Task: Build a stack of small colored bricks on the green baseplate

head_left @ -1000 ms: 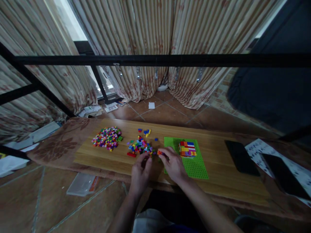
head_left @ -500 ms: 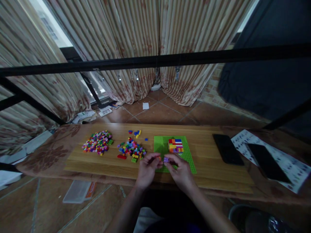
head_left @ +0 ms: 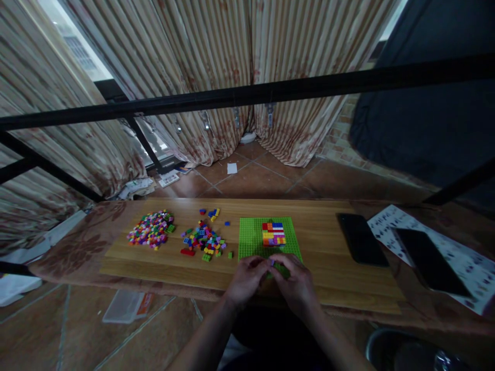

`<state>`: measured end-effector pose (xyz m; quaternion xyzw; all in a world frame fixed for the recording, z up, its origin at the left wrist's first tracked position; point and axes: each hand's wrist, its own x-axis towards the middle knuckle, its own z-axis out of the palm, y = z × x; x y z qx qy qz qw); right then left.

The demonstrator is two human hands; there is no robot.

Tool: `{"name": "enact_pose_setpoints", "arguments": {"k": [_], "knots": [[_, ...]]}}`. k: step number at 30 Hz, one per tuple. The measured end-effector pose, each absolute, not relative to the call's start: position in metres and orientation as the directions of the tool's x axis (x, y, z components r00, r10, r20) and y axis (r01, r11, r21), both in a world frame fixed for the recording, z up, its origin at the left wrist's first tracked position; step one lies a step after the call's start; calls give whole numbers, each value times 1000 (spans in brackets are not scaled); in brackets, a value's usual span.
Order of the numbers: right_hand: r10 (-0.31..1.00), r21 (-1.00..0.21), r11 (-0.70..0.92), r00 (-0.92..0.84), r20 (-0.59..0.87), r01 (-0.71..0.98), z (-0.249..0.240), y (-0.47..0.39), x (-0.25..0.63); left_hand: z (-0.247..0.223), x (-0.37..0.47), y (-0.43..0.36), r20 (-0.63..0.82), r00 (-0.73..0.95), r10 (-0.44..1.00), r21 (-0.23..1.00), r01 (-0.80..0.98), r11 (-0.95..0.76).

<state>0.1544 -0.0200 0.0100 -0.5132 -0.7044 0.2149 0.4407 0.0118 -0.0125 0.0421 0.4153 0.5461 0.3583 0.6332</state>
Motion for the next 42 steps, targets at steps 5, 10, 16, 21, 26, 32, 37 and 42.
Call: {"name": "enact_pose_setpoints", "arguments": {"k": [5, 10, 16, 21, 26, 32, 37, 42], "knots": [[892, -688, 402, -90, 443, 605, 14, -10, 158, 42, 11, 0, -313, 80, 946, 948, 92, 306], [855, -573, 461, -166, 492, 677, 23, 7, 158, 38, 12, 12, -215, 34, 976, 964, 170, 206], [831, -463, 481, -219, 510, 744, 28, 26, 158, 34, 10, 27, -64, -48, 997, 911, 404, 78], [809, -380, 484, -239, 537, 788, 17, 30, 156, 25, 10, 34, -70, -83, 994, 902, 421, 98], [793, -353, 465, -204, 574, 812, 9, 27, 157, 19, 14, 37, -76, -82, 994, 892, 440, 104], [809, -392, 431, -156, 566, 812, 3, 27, 159, 19, 16, 38, -79, -115, 990, 896, 426, 121], [800, -367, 434, -165, 577, 823, 3, 26, 158, 21, 17, 39, -83, -127, 988, 895, 427, 130], [787, -343, 431, -161, 596, 835, 6, 26, 156, 21, 17, 40, -71, -131, 989, 896, 428, 121]]}}
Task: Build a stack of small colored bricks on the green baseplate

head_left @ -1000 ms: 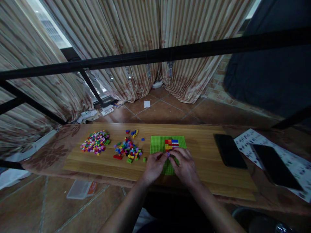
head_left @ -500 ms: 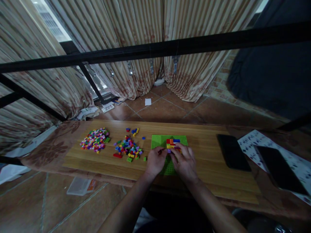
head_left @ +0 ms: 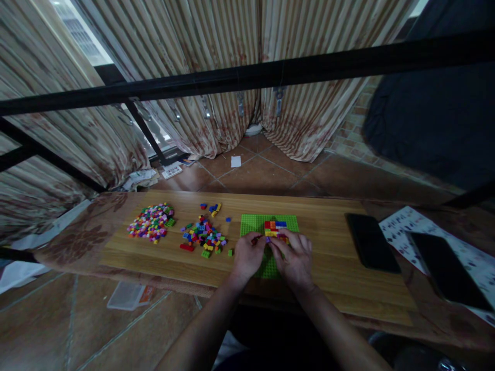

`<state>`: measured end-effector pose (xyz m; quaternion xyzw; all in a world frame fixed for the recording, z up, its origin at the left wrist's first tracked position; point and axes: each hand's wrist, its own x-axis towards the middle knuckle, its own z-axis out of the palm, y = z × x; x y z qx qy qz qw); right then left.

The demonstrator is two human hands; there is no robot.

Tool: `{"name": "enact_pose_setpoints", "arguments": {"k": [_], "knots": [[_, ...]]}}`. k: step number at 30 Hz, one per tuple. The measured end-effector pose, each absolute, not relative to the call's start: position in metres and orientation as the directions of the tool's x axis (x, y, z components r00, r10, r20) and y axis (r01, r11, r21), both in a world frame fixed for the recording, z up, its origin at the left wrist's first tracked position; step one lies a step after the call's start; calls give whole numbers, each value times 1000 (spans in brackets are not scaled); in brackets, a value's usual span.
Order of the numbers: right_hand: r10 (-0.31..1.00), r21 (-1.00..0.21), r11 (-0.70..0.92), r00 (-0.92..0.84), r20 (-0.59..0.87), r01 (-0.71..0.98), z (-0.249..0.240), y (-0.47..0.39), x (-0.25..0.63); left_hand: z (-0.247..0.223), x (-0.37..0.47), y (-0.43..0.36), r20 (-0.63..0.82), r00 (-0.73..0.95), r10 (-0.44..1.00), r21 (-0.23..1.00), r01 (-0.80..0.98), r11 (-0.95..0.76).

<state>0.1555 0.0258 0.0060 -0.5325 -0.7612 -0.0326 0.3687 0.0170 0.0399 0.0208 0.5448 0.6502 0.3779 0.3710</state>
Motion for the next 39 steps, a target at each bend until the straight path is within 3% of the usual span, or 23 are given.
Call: {"name": "enact_pose_setpoints", "arguments": {"k": [26, 32, 36, 39], "knots": [[786, -334, 446, -185, 589, 830, 6, 28, 148, 19, 20, 54, -147, -204, 968, 924, 322, 208], [783, -316, 434, -180, 596, 844, 12, 28, 152, 25, 20, 56, -191, -246, 950, 947, 209, 244], [781, -398, 414, -96, 617, 819, 16, 13, 162, 37, 12, 39, -229, -277, 933, 959, 99, 265], [810, -511, 418, -54, 584, 751, 17, -7, 164, 47, 6, 16, -382, -188, 905, 913, -227, 338]]}}
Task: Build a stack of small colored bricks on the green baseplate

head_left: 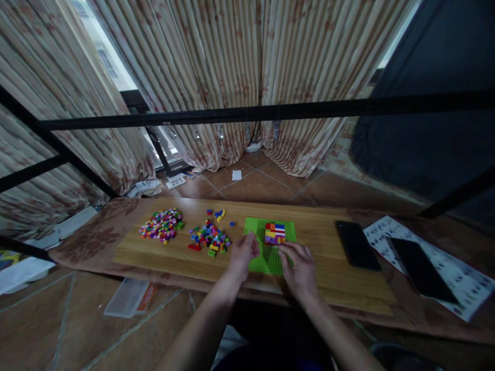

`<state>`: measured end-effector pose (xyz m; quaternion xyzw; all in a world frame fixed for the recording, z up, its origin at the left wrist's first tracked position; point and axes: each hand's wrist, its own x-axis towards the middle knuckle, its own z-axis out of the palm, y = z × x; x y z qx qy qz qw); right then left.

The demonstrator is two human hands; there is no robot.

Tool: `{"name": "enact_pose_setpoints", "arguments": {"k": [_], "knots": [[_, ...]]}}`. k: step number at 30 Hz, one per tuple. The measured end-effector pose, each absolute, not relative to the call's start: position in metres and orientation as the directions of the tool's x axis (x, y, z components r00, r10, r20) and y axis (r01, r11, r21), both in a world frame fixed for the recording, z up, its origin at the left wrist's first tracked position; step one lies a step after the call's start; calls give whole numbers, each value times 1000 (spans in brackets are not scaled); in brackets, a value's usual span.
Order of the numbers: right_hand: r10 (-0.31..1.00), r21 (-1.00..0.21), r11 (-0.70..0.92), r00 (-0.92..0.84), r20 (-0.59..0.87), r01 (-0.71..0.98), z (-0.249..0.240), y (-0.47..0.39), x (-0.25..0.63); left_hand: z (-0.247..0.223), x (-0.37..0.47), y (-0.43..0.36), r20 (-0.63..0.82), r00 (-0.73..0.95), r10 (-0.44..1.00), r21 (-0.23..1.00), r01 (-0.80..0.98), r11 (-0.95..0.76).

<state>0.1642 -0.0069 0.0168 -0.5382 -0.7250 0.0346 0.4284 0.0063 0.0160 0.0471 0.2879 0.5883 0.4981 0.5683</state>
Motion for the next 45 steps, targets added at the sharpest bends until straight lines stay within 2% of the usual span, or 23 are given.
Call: {"name": "enact_pose_setpoints", "arguments": {"k": [2, 5, 9, 14, 17, 20, 23, 26, 29, 33, 37, 40, 45], "knots": [[842, -571, 428, -79, 534, 701, 18, -20, 161, 54, 5, 0, -516, 4, 857, 741, -500, 448], [877, -627, 427, -130, 463, 652, 22, -33, 152, 65, 6, -18, -557, 204, 805, 528, -662, 532], [890, -640, 417, -147, 432, 645, 30, -38, 146, 75, 9, -26, -493, 291, 820, 467, -707, 531], [890, -615, 402, -132, 437, 679, 35, -36, 144, 76, 15, -26, -426, 326, 844, 497, -696, 519], [900, -641, 376, -98, 426, 669, 32, -36, 144, 71, 18, -28, -412, 338, 846, 534, -663, 525], [904, -670, 357, -61, 423, 651, 26, -30, 150, 62, 20, -28, -444, 251, 860, 636, -589, 500], [890, -645, 340, -14, 456, 684, 19, -15, 159, 47, 17, -22, -415, -24, 909, 830, -420, 368], [877, -582, 338, -23, 481, 740, 16, 4, 166, 31, 14, -7, -257, -236, 937, 961, -161, 223], [870, -508, 358, -82, 486, 784, 14, 21, 166, 21, 13, 11, -129, -255, 958, 988, 47, 146], [861, -417, 370, -137, 490, 830, 12, 30, 163, 21, 14, 29, -92, -227, 969, 972, 189, 136], [859, -346, 356, -158, 487, 868, 11, 28, 161, 24, 20, 41, -129, -207, 970, 962, 212, 174], [860, -310, 337, -156, 487, 889, 11, 26, 160, 24, 25, 47, -169, -205, 964, 970, 141, 200], [862, -355, 337, -133, 490, 872, 9, 25, 160, 21, 33, 52, -189, -237, 953, 978, 37, 204]]}}
